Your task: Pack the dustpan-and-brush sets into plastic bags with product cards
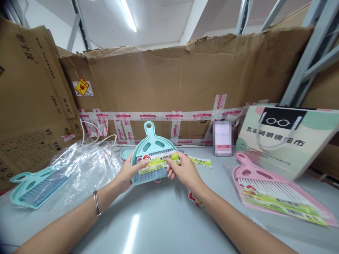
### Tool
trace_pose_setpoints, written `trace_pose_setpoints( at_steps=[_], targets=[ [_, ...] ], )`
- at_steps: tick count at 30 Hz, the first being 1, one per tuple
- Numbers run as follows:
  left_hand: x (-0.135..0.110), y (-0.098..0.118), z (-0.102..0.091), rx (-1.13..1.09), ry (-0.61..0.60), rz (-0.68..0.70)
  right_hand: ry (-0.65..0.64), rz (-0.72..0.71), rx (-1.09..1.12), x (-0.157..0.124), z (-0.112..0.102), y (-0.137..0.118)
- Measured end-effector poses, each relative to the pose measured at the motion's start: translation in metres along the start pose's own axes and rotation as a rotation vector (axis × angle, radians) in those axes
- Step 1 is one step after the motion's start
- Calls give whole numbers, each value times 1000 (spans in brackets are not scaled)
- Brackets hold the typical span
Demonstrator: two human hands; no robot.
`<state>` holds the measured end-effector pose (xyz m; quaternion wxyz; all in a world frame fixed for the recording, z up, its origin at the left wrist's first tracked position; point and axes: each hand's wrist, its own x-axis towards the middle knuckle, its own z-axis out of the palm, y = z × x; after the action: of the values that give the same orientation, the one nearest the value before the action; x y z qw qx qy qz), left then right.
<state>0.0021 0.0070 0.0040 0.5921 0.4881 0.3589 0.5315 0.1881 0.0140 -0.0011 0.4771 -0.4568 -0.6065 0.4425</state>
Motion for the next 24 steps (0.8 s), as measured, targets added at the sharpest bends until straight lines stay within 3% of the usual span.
trace_pose_setpoints(
  at_steps=[4,7,9,11,14,16,24],
  targets=[
    [4,-2,-4,-7,85,40,128,-26,130,-2,2,1],
    [6,0,-6,-49,117,73,424,-209,360,-5,5,1],
    [6,2,-6,-80,128,104,583,-231,494,-7,9,1],
    [6,4,-5,-102,132,126,511,-88,602,-11,17,2],
    [5,2,-3,-103,117,141,101,115,743,-17,31,3],
    [4,-1,-1,-89,106,142,-35,134,804,-20,37,3],
    [-4,-11,10,24,27,155,62,182,886,-20,34,2]
  ],
)
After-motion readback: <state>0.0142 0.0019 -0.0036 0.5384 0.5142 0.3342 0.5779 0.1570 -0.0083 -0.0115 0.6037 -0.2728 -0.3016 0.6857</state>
